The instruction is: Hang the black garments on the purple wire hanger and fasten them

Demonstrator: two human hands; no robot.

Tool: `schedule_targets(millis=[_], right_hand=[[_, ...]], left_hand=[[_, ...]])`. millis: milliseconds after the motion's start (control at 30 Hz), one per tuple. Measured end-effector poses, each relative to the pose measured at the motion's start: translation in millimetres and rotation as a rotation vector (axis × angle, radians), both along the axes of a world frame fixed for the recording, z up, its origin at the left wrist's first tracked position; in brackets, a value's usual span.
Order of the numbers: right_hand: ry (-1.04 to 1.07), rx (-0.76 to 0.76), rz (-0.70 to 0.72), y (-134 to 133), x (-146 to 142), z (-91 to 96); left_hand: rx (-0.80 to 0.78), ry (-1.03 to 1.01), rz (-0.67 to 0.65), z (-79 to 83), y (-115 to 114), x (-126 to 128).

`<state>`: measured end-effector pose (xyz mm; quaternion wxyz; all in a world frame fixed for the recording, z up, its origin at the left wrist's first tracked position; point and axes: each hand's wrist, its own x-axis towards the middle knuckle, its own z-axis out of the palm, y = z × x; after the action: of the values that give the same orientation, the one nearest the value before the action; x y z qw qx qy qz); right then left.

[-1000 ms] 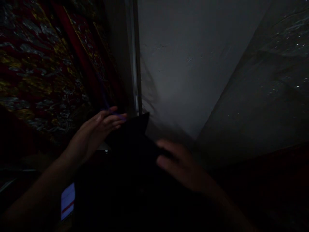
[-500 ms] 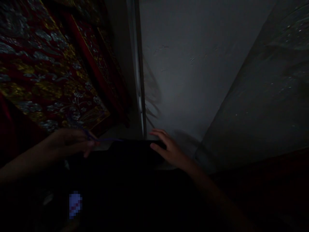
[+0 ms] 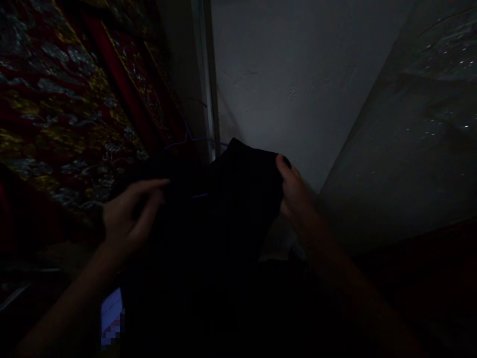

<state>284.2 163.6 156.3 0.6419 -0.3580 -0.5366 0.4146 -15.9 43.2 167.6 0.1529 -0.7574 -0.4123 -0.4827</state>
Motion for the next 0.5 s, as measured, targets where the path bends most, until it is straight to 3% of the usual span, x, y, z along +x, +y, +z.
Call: schedule_targets(millis=[67, 133, 233, 367, 500], right_hand=[[0.000, 0.003, -0.018, -1.9, 0.5, -4.7], [0.051, -0.024, -0.048, -3.3, -2.2, -7.6], [0.098, -0.036, -0.060, 1.2, -7.7, -6.0], [0.003, 0.043, -0.039, 9.7, -4.1, -5.0], [0.019, -0.002, -0.056, 8.0, 4.1, -6.5]], left_hand=[[-0.180, 0.210, -0.058, -18.1, 2.7, 4.9], [-0.320, 0.314, -0.028, -35.0, 8.1, 8.9], [-0.410, 0.285, 0.007, -53.6, 16.2, 12.2], [-0.432, 0.252, -0.062, -70.4, 21.3, 14.0], [-0.699, 0.316, 0.034, -87.1, 22.9, 17.1]])
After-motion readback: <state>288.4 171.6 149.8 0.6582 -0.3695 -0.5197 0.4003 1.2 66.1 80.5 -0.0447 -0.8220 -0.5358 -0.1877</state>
